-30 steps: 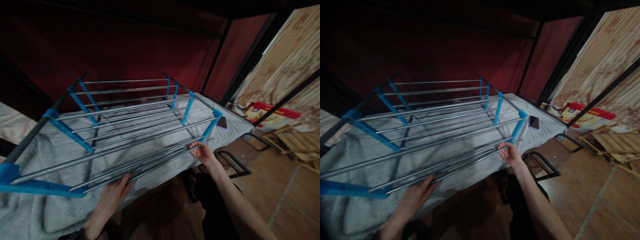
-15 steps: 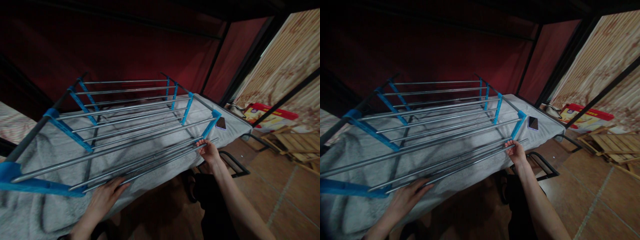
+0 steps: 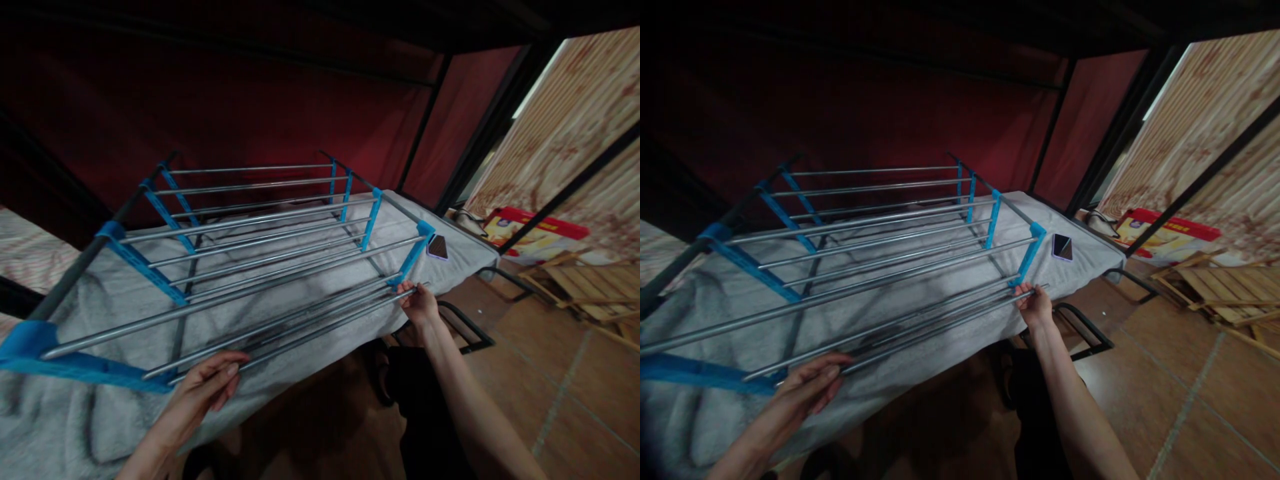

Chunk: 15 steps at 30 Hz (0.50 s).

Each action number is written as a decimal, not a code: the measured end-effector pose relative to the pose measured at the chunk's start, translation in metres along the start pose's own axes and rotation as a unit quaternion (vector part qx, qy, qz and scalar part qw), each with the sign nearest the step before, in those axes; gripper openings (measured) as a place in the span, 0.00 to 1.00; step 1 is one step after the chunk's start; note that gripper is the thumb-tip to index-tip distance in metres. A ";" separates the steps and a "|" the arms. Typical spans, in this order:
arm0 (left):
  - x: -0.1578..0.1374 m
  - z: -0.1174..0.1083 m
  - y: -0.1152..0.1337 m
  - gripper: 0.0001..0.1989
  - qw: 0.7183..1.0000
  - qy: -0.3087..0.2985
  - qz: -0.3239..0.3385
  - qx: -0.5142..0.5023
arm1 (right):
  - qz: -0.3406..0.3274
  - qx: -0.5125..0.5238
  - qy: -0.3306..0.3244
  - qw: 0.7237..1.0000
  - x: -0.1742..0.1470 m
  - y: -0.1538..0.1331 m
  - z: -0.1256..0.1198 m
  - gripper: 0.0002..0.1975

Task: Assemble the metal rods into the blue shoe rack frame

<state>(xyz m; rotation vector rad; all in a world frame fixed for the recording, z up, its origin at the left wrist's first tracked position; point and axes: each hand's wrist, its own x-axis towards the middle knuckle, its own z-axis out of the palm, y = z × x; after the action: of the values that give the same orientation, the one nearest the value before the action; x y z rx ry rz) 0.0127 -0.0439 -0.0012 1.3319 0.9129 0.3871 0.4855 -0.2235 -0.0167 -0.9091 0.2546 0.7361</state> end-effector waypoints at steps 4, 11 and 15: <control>-0.007 0.005 0.011 0.21 0.993 0.039 0.023 -0.111 | -0.004 -0.004 -0.018 1.000 0.000 0.005 -0.001 0.11; -0.005 0.002 0.022 0.26 0.986 0.009 0.085 -0.145 | 0.015 0.013 -0.023 1.000 -0.006 0.017 0.002 0.12; -0.002 0.005 0.020 0.26 0.992 -0.004 0.074 -0.106 | 0.041 0.012 -0.032 0.999 -0.015 0.026 0.004 0.12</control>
<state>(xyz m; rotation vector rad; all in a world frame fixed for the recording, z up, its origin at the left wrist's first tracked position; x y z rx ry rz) 0.0203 -0.0436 0.0175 1.2076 0.7459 0.5768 0.4569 -0.2166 -0.0231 -0.8554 0.2445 0.8344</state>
